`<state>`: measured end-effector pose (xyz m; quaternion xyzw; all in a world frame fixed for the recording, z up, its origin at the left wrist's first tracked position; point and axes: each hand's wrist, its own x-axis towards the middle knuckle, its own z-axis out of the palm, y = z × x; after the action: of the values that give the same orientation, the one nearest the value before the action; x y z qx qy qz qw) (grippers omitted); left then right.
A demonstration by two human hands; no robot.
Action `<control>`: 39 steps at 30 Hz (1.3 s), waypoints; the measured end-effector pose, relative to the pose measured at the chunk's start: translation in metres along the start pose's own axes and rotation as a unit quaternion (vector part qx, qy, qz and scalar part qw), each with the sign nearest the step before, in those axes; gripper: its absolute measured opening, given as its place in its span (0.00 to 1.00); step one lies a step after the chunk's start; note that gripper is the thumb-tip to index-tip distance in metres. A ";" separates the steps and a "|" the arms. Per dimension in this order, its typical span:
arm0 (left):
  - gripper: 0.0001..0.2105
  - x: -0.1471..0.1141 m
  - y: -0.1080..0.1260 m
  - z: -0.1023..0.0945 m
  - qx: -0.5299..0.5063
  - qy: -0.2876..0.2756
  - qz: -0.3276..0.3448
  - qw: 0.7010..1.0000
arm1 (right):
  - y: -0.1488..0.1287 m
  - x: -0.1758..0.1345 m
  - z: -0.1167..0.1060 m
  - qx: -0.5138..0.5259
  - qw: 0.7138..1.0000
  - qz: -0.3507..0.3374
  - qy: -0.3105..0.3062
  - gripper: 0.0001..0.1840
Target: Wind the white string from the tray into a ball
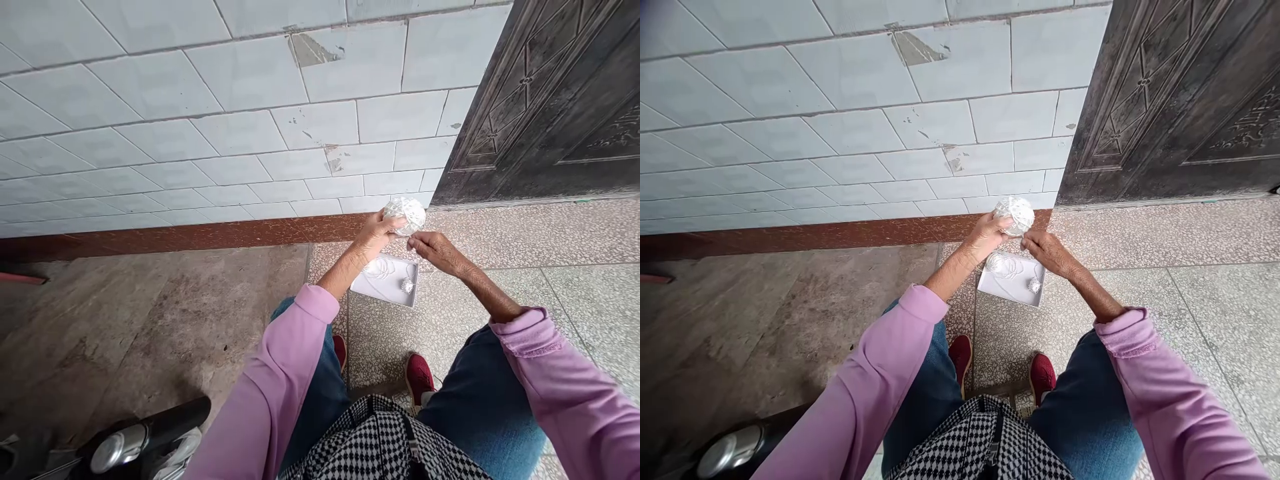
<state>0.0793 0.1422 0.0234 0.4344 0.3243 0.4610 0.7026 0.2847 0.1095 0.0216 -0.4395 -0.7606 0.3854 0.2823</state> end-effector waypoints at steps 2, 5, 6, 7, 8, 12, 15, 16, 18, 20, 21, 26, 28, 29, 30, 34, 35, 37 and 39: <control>0.37 0.002 0.000 -0.005 0.071 0.057 0.016 0.996 | -0.012 -0.002 0.004 0.024 0.999 -0.015 -0.043 0.25; 0.39 0.003 0.002 -0.012 0.238 0.125 0.063 0.961 | -0.026 -0.006 -0.001 0.070 0.996 -0.023 -0.043 0.27; 0.38 0.002 0.004 -0.014 0.279 0.119 0.065 0.951 | -0.027 -0.006 -0.005 0.084 0.996 -0.021 -0.018 0.28; 0.36 0.000 0.005 -0.016 0.302 0.092 0.054 0.947 | -0.027 -0.006 -0.010 0.096 0.995 -0.018 0.015 0.29; 0.34 -0.002 0.006 -0.017 0.307 0.048 0.034 0.950 | -0.025 -0.006 -0.016 0.107 0.993 -0.013 0.052 0.30; 0.27 -0.012 0.006 -0.011 0.190 -0.147 -0.074 0.968 | -0.008 -0.003 -0.031 0.119 0.982 -0.001 0.150 0.33; 0.30 -0.017 0.005 -0.002 0.069 -0.192 -0.101 0.974 | 0.000 -0.003 -0.029 0.107 0.982 0.006 0.155 0.35; 0.33 -0.017 0.006 0.000 0.036 -0.189 -0.094 0.977 | 0.001 -0.003 -0.026 0.103 0.984 0.008 0.145 0.36; 0.39 -0.015 0.011 0.003 -0.027 -0.159 -0.060 0.985 | 0.000 -0.004 -0.018 0.107 0.988 0.010 0.109 0.35; 0.45 -0.011 0.021 -0.001 -0.090 -0.102 -0.014 0.991 | -0.001 -0.004 -0.013 0.135 0.989 0.015 0.062 0.34; 0.46 -0.009 0.027 -0.005 -0.120 -0.066 0.012 0.990 | -0.002 -0.004 -0.012 0.156 0.986 0.022 0.044 0.34; 0.34 -0.003 0.069 -0.054 -0.193 0.118 0.155 0.962 | 0.005 -0.012 -0.028 0.260 0.962 0.076 -0.012 0.30; 0.24 -0.006 0.085 -0.083 -0.198 0.187 0.194 0.942 | 0.014 -0.018 -0.041 0.273 0.956 0.104 -0.027 0.28; 0.21 -0.008 0.091 -0.098 -0.204 0.222 0.201 0.932 | 0.020 -0.023 -0.048 0.273 0.954 0.120 -0.031 0.28; 0.18 -0.012 0.096 -0.114 -0.207 0.257 0.204 0.922 | 0.026 -0.028 -0.056 0.270 0.953 0.137 -0.032 0.28; 0.18 -0.036 0.109 -0.172 -0.198 0.384 0.199 0.879 | 0.050 -0.051 -0.082 0.248 0.949 0.193 0.006 0.29; 0.19 -0.045 0.110 -0.187 -0.189 0.410 0.197 0.870 | 0.055 -0.057 -0.088 0.245 0.947 0.206 0.026 0.29; 0.22 -0.063 0.112 -0.215 -0.164 0.455 0.196 0.853 | 0.063 -0.069 -0.099 0.241 0.939 0.235 0.077 0.26; 0.24 -0.082 0.113 -0.242 -0.135 0.491 0.197 0.837 | 0.068 -0.078 -0.107 0.237 0.923 0.269 0.137 0.22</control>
<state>-0.1995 0.1638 0.0313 0.1067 0.4690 0.7819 0.3965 0.4336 0.0979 0.0158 -0.5962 -0.4538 0.5521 0.3659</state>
